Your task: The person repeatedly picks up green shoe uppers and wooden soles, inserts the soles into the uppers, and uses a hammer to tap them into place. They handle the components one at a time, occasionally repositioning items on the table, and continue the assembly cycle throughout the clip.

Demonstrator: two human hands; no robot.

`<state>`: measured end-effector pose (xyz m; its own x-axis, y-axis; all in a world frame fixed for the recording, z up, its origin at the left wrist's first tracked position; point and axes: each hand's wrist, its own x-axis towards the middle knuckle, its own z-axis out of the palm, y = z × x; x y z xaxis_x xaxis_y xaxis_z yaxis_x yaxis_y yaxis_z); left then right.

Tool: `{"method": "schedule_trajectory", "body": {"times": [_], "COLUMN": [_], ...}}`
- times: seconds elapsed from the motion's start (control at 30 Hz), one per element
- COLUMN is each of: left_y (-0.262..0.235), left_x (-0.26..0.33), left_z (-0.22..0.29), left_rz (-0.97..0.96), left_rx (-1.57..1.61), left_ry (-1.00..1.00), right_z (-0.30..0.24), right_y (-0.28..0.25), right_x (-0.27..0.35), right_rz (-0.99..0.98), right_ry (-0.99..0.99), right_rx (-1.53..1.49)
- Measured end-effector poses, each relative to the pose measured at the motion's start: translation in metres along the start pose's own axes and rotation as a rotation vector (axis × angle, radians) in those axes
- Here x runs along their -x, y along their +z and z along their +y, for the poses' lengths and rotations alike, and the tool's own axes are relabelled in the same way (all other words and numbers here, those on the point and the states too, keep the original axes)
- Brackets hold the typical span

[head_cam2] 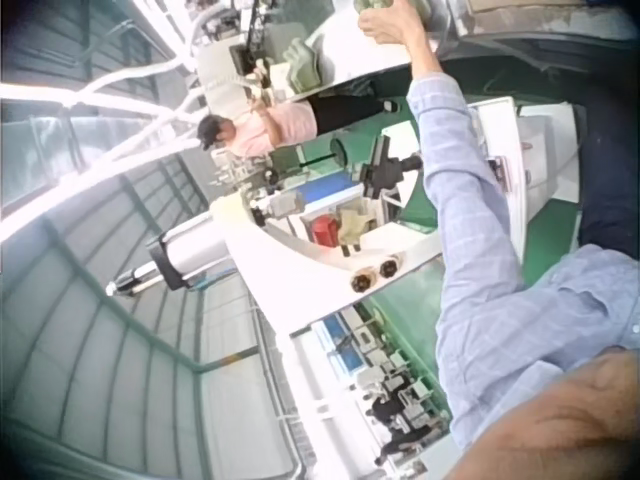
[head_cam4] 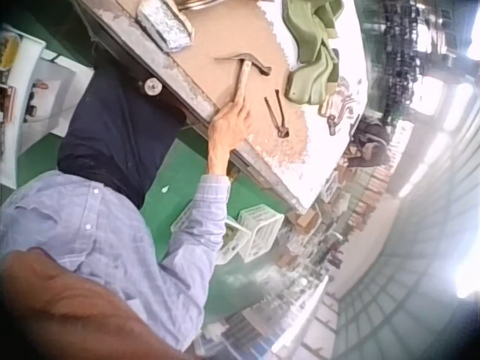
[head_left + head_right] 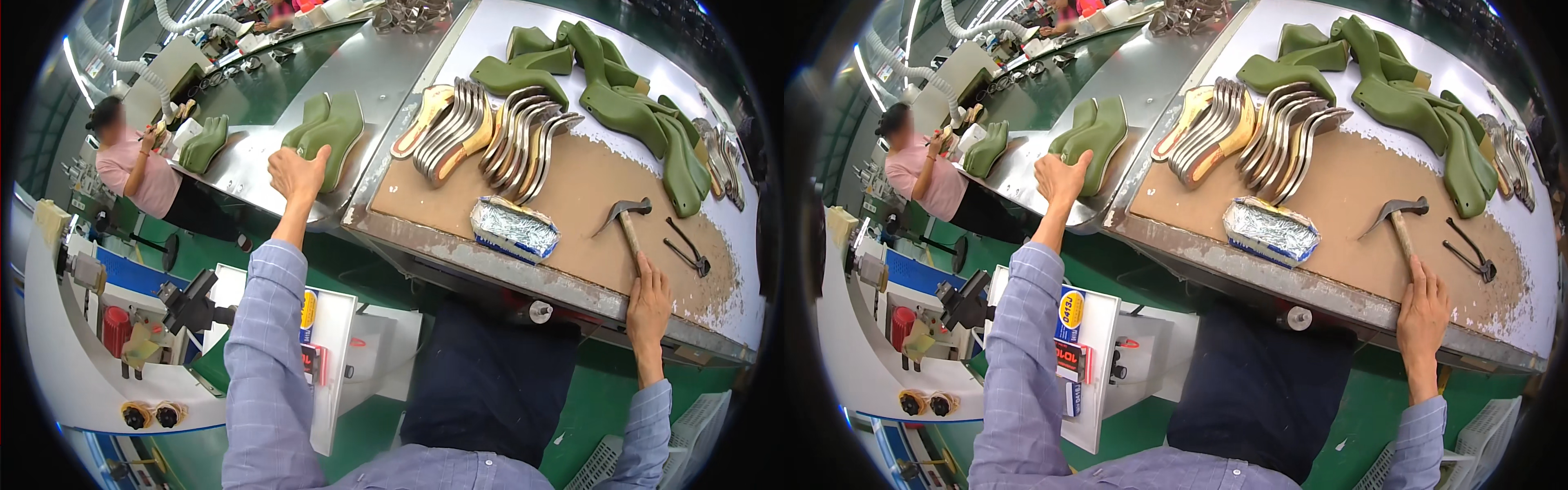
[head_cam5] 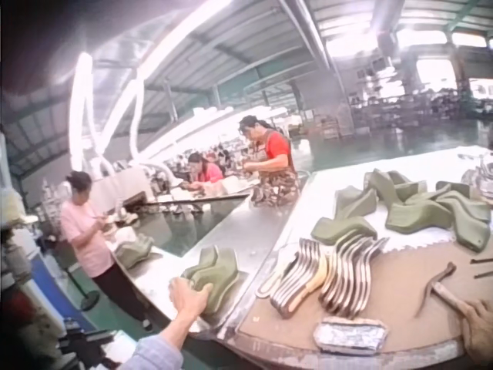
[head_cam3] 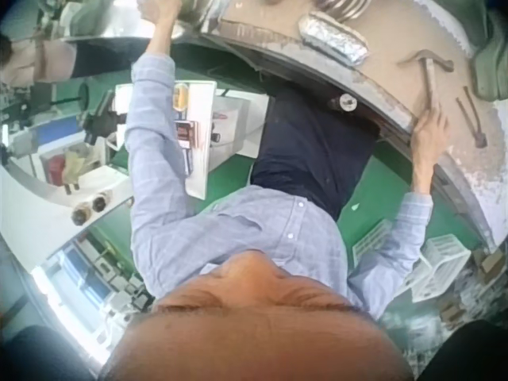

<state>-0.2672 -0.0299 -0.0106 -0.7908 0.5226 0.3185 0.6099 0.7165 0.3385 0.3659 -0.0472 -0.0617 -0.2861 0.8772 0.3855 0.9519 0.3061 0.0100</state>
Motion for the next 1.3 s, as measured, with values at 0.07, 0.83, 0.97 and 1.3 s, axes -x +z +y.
{"method": "schedule_trajectory", "body": {"times": [0.07, 0.83, 0.97, 1.3], "left_y": [0.015, -0.081, -0.082, -0.107], "left_x": [0.006, 0.147, 0.174, 0.226], "left_z": [-0.004, 0.08, 0.107, 0.158], "left_rz": [0.317, -1.222, -0.862, -0.813], "left_rx": [-0.194, 2.254, 2.127, 2.182], "left_ry": [0.467, -0.597, -0.571, -0.441], "right_z": [-0.001, -0.05, -0.133, -0.158], "right_y": [0.0, -0.043, -0.169, -0.128], "right_x": [0.0, -0.011, -0.003, 0.021], "right_rz": [-0.002, -0.167, -0.127, 0.019], "right_ry": [-0.013, 0.195, 0.046, 0.077], "right_rx": [0.015, -0.932, -1.425, -1.239]}}
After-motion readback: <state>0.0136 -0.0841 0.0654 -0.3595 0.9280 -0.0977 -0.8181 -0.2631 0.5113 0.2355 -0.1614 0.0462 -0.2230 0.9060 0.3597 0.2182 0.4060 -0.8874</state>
